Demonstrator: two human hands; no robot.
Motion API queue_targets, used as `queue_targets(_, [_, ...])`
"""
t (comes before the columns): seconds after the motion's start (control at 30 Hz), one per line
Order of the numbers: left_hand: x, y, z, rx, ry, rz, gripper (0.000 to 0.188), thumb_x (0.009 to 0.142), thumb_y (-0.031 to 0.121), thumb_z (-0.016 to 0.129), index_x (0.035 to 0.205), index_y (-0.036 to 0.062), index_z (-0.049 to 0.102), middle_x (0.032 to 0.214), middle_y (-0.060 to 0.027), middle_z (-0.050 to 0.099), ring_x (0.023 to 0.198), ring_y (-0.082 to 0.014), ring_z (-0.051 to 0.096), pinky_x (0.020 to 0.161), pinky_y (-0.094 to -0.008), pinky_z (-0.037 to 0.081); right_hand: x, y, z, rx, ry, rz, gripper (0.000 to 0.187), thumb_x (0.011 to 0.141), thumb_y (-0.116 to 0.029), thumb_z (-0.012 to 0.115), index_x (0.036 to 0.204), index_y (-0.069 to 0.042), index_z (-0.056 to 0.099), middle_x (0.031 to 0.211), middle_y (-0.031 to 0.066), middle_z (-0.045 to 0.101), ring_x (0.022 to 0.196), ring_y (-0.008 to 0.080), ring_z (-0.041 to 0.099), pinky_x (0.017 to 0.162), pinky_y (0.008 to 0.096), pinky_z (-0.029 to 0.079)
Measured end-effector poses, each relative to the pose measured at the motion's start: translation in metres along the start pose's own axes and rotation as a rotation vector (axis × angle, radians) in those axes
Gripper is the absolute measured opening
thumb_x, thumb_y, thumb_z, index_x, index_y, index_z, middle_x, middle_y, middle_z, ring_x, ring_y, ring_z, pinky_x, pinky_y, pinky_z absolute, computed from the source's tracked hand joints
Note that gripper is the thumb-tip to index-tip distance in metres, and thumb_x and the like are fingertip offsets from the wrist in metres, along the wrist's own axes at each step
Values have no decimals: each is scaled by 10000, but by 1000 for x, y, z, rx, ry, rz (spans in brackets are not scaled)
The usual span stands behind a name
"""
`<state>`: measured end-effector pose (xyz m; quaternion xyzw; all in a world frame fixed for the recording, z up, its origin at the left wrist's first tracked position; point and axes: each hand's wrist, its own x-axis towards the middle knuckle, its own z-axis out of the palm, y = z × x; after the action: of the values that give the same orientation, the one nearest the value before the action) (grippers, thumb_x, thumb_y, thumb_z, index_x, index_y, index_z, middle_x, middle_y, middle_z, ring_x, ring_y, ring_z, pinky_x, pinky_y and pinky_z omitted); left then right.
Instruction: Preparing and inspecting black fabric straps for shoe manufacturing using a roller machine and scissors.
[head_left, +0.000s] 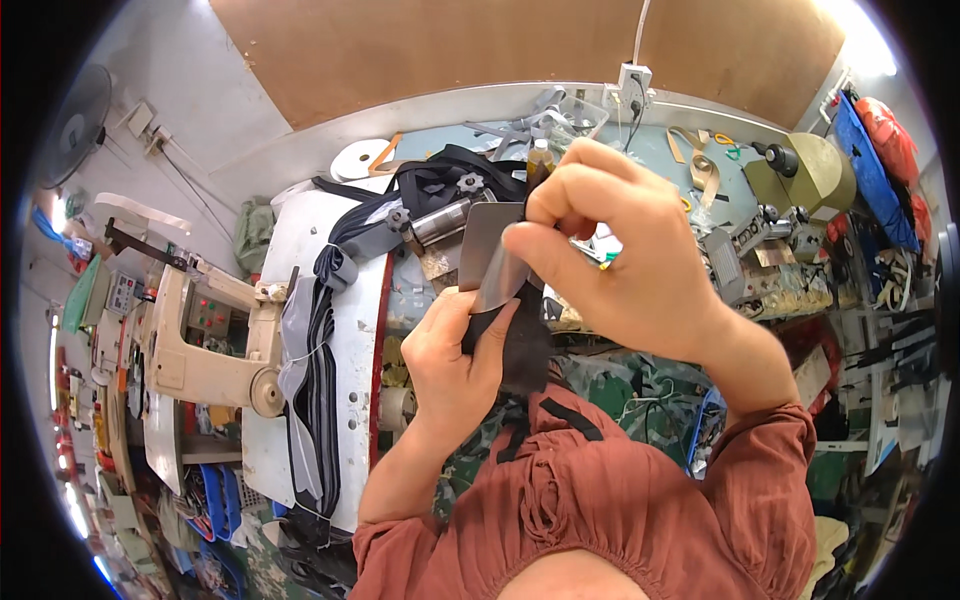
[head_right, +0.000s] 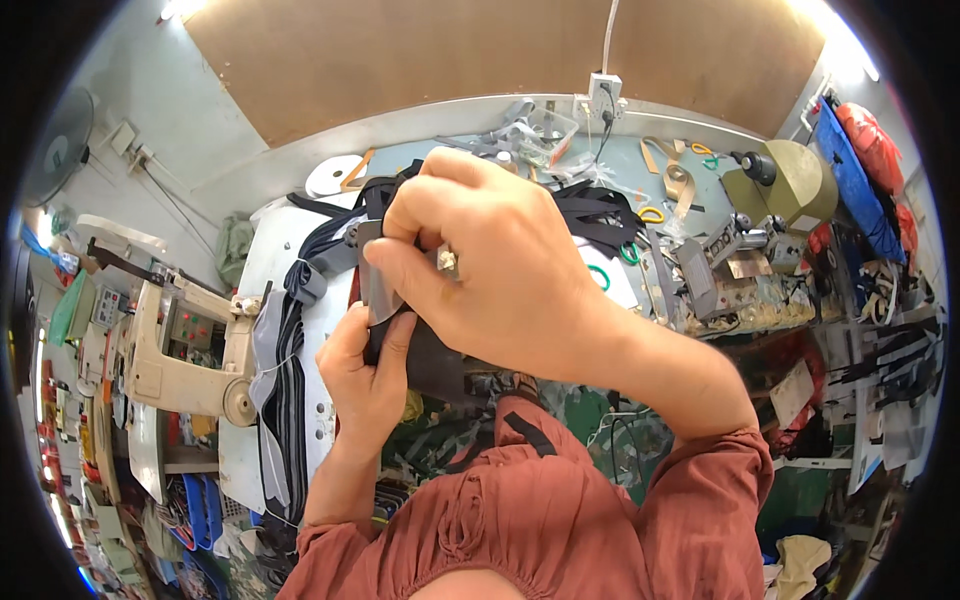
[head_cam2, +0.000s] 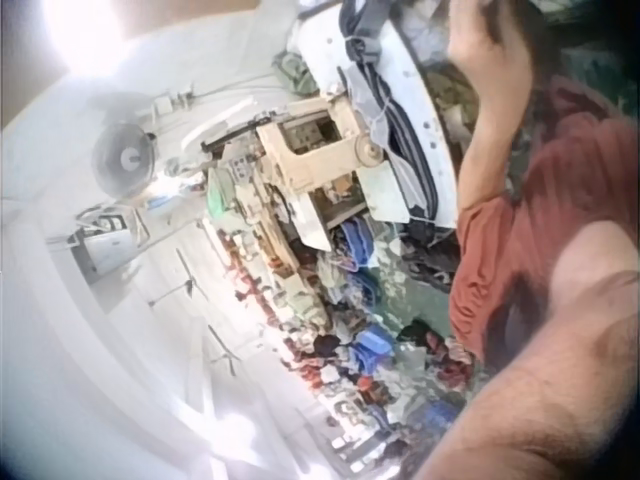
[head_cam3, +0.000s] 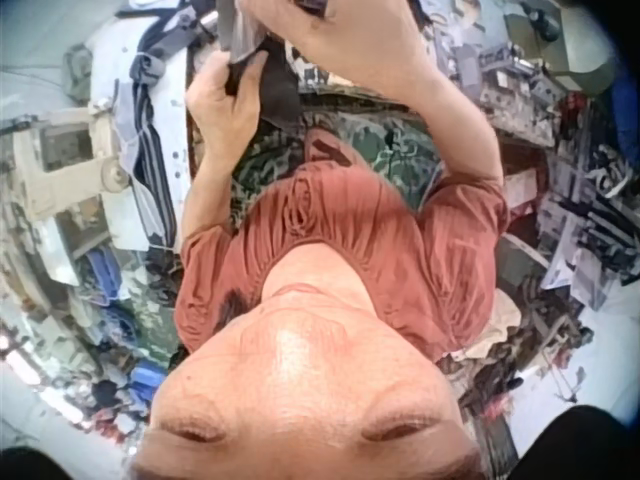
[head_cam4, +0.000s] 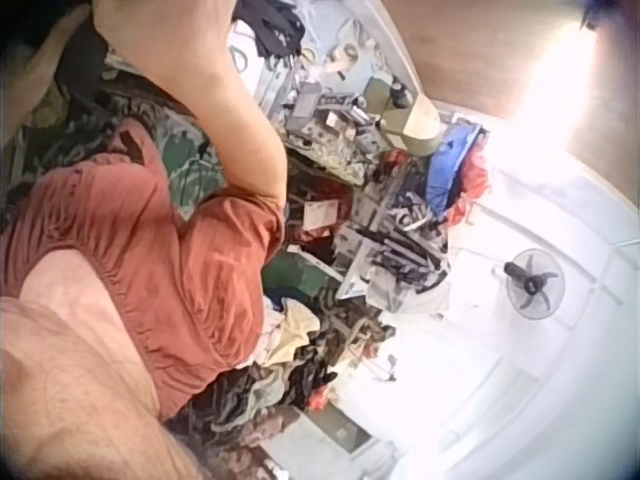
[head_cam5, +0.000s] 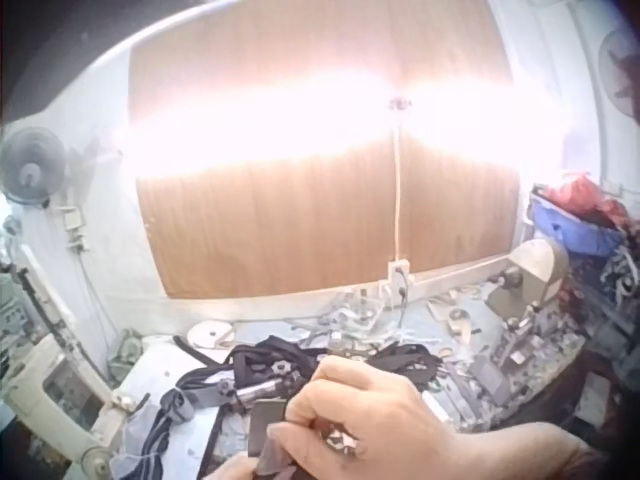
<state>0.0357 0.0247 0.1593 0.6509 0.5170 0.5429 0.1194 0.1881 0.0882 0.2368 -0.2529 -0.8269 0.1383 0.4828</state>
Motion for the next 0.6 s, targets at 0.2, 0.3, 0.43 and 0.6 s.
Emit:
queue_targets(0.2, [-4, -4, -3, 30, -81, -48, 107, 778, 15, 667, 831, -30, 586, 704, -116, 571, 565, -230, 531, 537, -283, 410, 6, 15, -11, 58, -191, 93, 88, 764, -94, 662, 769, -13, 628, 708, 68, 521, 598, 218, 502, 568, 319, 421])
queue_targets(0.3, [-15, -18, -10, -112, -120, -202, 112, 782, 24, 668, 817, -39, 583, 688, -108, 558, 556, -214, 515, 534, -275, 396, 5, 19, -16, -104, -212, -156, 75, 717, -59, 663, 789, -52, 644, 746, 58, 509, 640, 226, 513, 581, 323, 427])
queue_targets(0.43, [-12, -6, -16, -158, -133, -161, 116, 785, 33, 669, 806, -42, 583, 675, -104, 548, 559, -189, 510, 534, -268, 389, 2, 13, -22, -244, -282, -287, 173, 636, -23, 668, 789, -95, 632, 770, 38, 440, 720, 211, 485, 619, 313, 405])
queue_targets(0.6, [-15, -6, -19, -103, -132, -128, 109, 787, 33, 665, 810, -40, 587, 675, -100, 552, 559, -165, 504, 531, -266, 388, 1, 11, -22, -308, -269, -314, 154, 680, -25, 642, 813, -90, 601, 795, 63, 420, 751, 233, 471, 674, 315, 399])
